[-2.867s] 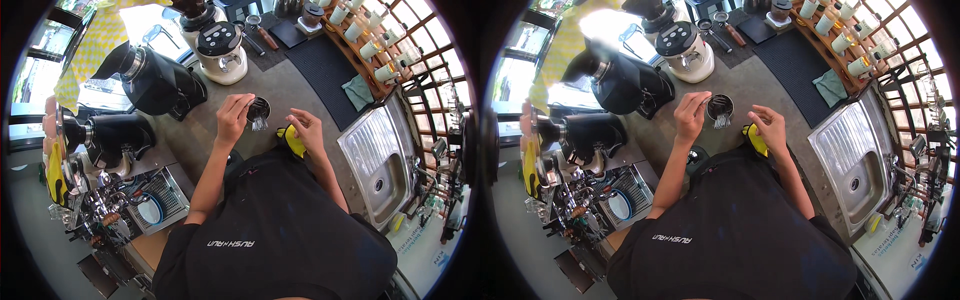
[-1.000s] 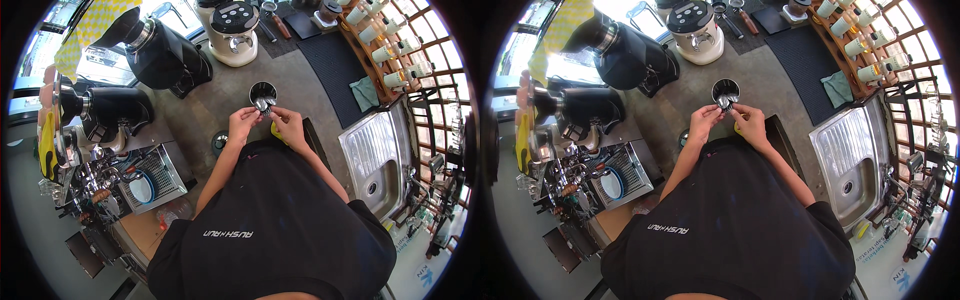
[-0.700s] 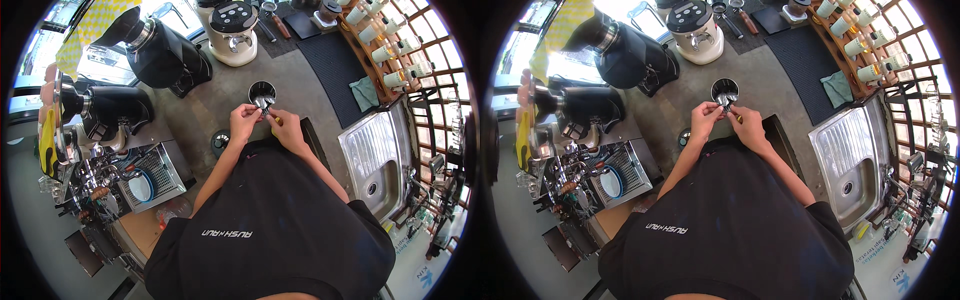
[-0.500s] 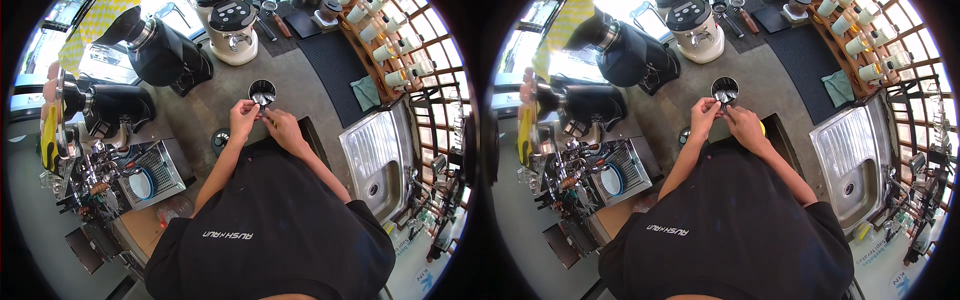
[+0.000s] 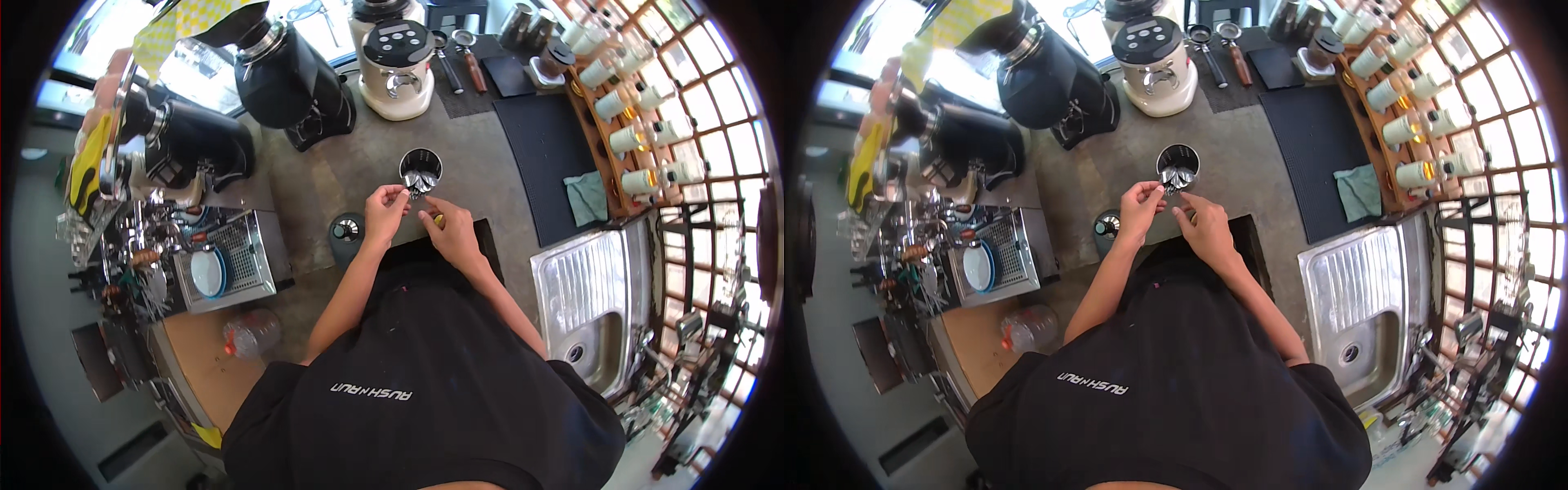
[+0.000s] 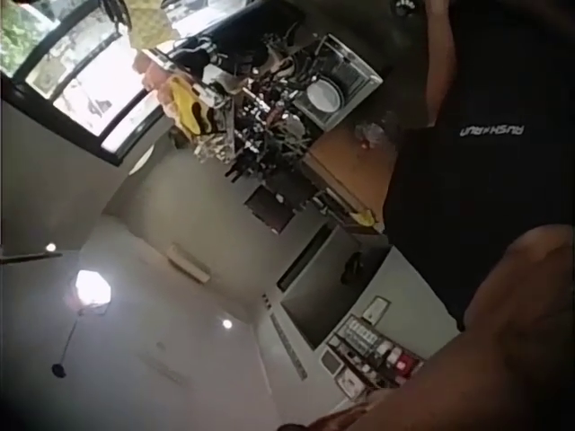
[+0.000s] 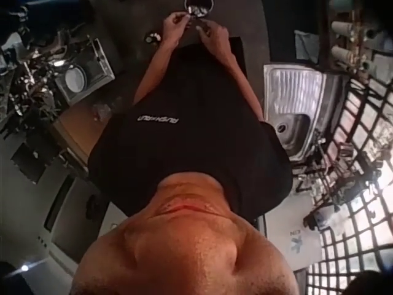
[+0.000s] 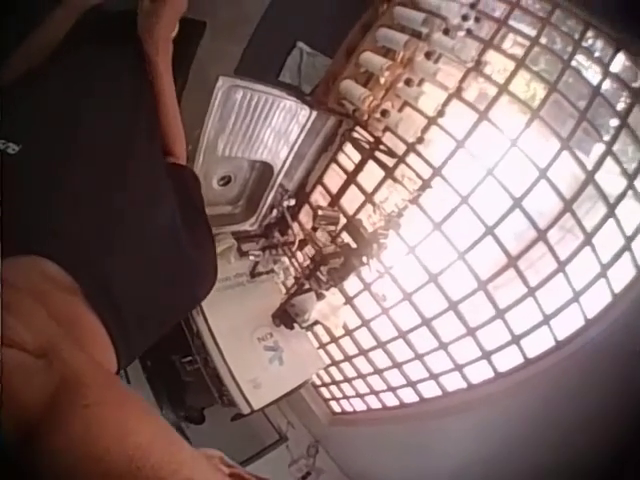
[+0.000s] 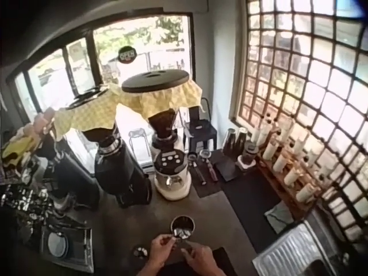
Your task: Drying a coffee portafilter and a small metal pitcher using a cloth, then folding the cloth on the counter.
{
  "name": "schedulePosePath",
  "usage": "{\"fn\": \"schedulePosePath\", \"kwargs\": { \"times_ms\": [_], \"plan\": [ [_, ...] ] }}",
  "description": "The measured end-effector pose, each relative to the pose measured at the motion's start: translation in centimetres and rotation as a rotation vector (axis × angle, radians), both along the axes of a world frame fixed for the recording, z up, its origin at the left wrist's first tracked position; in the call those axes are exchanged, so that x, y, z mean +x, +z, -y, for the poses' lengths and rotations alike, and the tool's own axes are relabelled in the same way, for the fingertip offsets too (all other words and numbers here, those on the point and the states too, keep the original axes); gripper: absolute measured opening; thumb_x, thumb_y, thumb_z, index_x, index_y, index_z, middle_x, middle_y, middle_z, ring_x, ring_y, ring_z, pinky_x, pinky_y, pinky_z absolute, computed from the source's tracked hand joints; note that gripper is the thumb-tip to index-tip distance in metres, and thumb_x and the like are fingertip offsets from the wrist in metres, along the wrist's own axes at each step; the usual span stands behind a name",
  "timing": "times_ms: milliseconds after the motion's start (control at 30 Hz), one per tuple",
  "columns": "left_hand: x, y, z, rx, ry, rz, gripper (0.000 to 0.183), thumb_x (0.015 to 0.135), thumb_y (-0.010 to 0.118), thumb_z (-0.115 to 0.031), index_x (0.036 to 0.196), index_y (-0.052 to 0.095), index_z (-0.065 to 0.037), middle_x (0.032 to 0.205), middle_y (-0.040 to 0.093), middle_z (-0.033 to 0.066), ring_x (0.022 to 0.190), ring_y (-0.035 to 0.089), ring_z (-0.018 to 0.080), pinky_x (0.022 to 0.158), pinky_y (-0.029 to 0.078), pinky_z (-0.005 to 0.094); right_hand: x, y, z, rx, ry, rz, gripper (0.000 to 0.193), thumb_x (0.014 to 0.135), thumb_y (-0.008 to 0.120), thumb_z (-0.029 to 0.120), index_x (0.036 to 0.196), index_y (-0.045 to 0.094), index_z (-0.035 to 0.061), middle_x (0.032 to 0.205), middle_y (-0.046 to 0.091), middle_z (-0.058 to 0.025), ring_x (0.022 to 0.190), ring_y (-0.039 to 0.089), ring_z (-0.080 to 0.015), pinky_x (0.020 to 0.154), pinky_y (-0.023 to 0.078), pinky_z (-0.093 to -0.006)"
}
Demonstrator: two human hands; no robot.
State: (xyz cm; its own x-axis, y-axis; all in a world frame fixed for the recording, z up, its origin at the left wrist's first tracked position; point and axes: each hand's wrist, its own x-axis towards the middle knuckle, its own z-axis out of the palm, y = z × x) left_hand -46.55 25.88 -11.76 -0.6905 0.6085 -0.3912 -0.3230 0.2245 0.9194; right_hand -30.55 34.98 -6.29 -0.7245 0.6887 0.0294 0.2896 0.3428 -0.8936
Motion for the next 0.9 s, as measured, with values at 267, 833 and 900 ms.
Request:
{"fn": "schedulePosePath", "kwargs": {
  "times_ms": [267, 833, 900],
  "plan": [
    [2.6, 0.6, -0.3, 0.004, 0.104, -0.12, 0.019, 0.104, 0.077, -0.008, 0.117, 0.078, 0.006, 0.102, 0.081, 0.01, 0.088, 0.076, 0.014, 0.08, 0.063, 0.0289, -0.7, -0.2, -1.3, -0.033, 0.031, 0.014, 0.038, 0.099, 0.08, 0.016, 0.127, 0.075, -0.0087, 0.095, 0.081, -0.0231, 0.064, 0.073, -0.0227, 0.066, 0.058, -0.0376],
    [5.2, 0.2, 1.2, 0.12, 0.338, -0.19, 0.022, 0.113, 0.064, -0.015, 0.125, 0.074, 0.0, 0.101, 0.079, 0.0071, 0.085, 0.074, 0.0116, 0.078, 0.063, 0.0293, 0.6, -1.5, -2.7, -0.114, 0.227, -0.099, 0.038, 0.103, 0.078, 0.015, 0.136, 0.071, -0.003, 0.101, 0.081, -0.0108, 0.079, 0.068, -0.0071, 0.062, 0.053, -0.0283],
    [6.9, -0.6, 3.4, 0.111, 0.266, -0.237, 0.022, 0.113, 0.061, -0.012, 0.131, 0.068, -0.001, 0.105, 0.075, 0.0067, 0.088, 0.072, 0.013, 0.082, 0.062, 0.0311, 1.7, -3.7, -2.3, -0.37, 0.203, -0.126, 0.033, 0.105, 0.076, 0.017, 0.133, 0.073, -0.0013, 0.103, 0.08, -0.0062, 0.081, 0.068, -0.008, 0.061, 0.052, -0.0256]
  ]
}}
